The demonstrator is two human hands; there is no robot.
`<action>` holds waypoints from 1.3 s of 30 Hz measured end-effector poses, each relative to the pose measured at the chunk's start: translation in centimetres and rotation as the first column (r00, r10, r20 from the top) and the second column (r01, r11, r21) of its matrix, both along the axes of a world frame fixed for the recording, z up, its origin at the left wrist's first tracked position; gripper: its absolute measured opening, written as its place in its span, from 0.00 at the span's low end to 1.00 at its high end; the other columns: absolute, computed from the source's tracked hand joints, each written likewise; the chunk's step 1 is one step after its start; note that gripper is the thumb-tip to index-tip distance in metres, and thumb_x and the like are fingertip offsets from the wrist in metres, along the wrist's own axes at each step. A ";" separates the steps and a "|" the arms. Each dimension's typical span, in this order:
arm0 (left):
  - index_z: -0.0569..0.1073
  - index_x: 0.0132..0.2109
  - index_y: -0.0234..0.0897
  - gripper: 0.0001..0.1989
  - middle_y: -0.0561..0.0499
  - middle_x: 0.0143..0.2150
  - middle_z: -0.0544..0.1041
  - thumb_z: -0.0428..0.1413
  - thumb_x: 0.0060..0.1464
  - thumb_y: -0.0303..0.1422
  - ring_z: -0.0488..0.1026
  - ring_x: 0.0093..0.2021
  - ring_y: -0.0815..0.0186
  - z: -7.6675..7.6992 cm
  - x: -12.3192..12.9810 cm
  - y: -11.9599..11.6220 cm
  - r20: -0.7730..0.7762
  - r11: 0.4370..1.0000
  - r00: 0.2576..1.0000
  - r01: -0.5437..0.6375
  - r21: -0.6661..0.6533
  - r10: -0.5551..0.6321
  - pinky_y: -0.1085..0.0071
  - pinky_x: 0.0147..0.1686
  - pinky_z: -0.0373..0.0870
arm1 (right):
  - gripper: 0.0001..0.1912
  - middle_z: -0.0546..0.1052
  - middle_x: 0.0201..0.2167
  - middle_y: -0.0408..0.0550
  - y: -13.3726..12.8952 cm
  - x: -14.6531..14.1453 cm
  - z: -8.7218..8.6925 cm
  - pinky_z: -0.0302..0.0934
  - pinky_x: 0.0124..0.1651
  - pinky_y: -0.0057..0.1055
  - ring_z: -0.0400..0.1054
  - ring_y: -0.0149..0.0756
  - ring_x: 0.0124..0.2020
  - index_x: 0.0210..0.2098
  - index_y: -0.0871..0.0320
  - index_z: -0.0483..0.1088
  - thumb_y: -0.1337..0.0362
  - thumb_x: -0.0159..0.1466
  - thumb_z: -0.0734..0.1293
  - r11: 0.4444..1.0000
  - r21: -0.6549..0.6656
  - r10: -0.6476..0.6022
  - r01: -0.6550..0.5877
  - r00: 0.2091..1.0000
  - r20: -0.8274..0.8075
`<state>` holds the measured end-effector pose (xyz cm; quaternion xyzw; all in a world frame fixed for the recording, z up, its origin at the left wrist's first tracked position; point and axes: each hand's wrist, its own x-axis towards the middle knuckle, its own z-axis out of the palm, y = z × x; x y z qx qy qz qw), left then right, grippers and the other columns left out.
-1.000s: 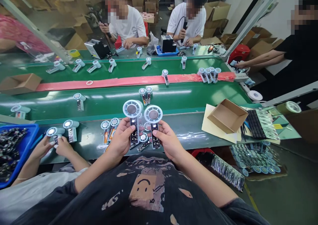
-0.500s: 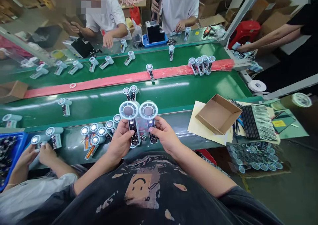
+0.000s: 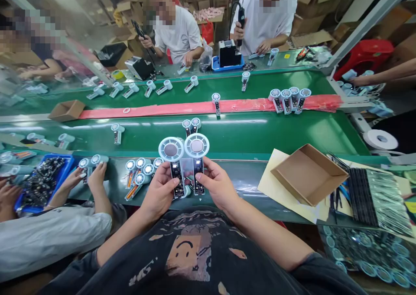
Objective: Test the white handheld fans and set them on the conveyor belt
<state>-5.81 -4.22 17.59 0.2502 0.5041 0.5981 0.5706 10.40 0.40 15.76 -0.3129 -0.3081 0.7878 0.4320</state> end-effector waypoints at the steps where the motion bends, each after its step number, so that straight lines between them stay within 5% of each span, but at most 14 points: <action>1: 0.70 0.47 0.43 0.28 0.50 0.49 0.79 0.73 0.40 0.34 0.78 0.48 0.59 -0.1 -0.3 -0.2 -0.009 1.000 1.000 -0.016 -0.002 0.016 0.61 0.52 0.75 | 0.23 0.81 0.47 0.45 -0.1 -0.3 0.1 0.70 0.55 0.45 0.76 0.42 0.47 0.47 0.48 0.78 0.58 0.52 0.81 1.000 0.013 0.005 -0.005 1.000 -0.007; 8: 0.74 0.47 0.42 0.28 0.49 0.50 0.80 0.74 0.39 0.35 0.77 0.49 0.60 -0.9 -3.5 -1.2 -0.009 1.000 1.000 -0.028 -0.013 0.028 0.64 0.51 0.73 | 0.23 0.82 0.43 0.45 -1.2 -3.5 0.3 0.74 0.47 0.41 0.78 0.40 0.38 0.45 0.49 0.79 0.56 0.51 0.82 1.000 0.029 0.004 -0.003 0.999 -0.039; 24: 0.76 0.49 0.41 0.29 0.46 0.51 0.81 0.75 0.38 0.37 0.76 0.55 0.56 -1.7 -12.6 -4.9 0.110 0.996 0.994 0.014 0.086 -0.023 0.59 0.59 0.70 | 0.28 0.82 0.46 0.47 -6.0 -12.8 1.1 0.73 0.53 0.47 0.78 0.47 0.47 0.48 0.50 0.77 0.57 0.49 0.83 0.998 0.016 -0.067 0.067 0.997 0.028; 39: 0.74 0.49 0.41 0.28 0.47 0.50 0.80 0.74 0.39 0.36 0.76 0.54 0.56 -1.9 -16.2 -6.7 0.104 0.989 0.992 0.060 0.133 -0.074 0.55 0.61 0.70 | 0.28 0.81 0.48 0.48 -8.7 -16.2 1.6 0.73 0.52 0.46 0.78 0.45 0.47 0.51 0.50 0.75 0.57 0.52 0.81 0.984 0.135 -0.125 0.113 0.988 0.085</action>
